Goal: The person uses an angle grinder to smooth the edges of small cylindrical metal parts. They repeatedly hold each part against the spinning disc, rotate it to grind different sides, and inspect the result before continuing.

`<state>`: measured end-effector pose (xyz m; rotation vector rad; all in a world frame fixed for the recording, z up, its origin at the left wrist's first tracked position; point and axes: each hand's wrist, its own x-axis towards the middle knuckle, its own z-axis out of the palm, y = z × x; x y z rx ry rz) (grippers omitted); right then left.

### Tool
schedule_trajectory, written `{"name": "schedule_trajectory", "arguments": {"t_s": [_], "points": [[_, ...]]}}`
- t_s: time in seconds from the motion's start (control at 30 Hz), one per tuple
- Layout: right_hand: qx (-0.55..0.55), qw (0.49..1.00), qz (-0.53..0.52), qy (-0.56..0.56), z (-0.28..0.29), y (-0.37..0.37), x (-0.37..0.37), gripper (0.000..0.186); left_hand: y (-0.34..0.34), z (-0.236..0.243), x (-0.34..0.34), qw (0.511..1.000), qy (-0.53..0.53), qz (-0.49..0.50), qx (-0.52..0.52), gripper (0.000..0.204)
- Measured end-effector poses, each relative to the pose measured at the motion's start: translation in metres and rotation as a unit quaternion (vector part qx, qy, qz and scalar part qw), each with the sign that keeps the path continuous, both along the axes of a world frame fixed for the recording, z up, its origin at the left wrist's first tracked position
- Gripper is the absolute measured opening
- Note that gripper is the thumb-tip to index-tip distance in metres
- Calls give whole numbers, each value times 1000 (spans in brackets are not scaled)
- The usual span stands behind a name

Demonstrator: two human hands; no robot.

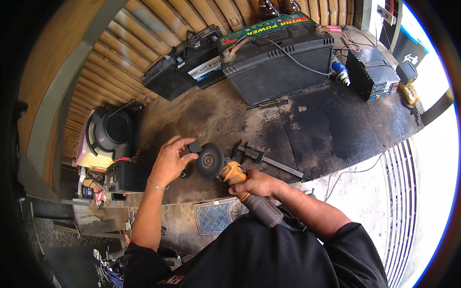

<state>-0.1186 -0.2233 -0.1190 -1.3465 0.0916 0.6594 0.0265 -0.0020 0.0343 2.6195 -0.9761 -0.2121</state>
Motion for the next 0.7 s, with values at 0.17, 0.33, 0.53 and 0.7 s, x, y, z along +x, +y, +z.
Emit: {"name": "schedule_trajectory", "arguments": {"t_s": [0.17,0.33,0.53,0.7], "points": [[-3,1000,0,-5,6,-2,-1,82,-9,10,-5,999,3,0,50,44],[-10,1000,1,10,4,-3,-1,78,-17,18,-8,995,-23,-20,95,45],[15,1000,-1,-11,0,0,-1,75,-24,25,-9,990,-28,-25,137,45],[-12,1000,-1,-17,1,1,-1,74,-33,32,-8,979,-28,-15,201,40]]}}
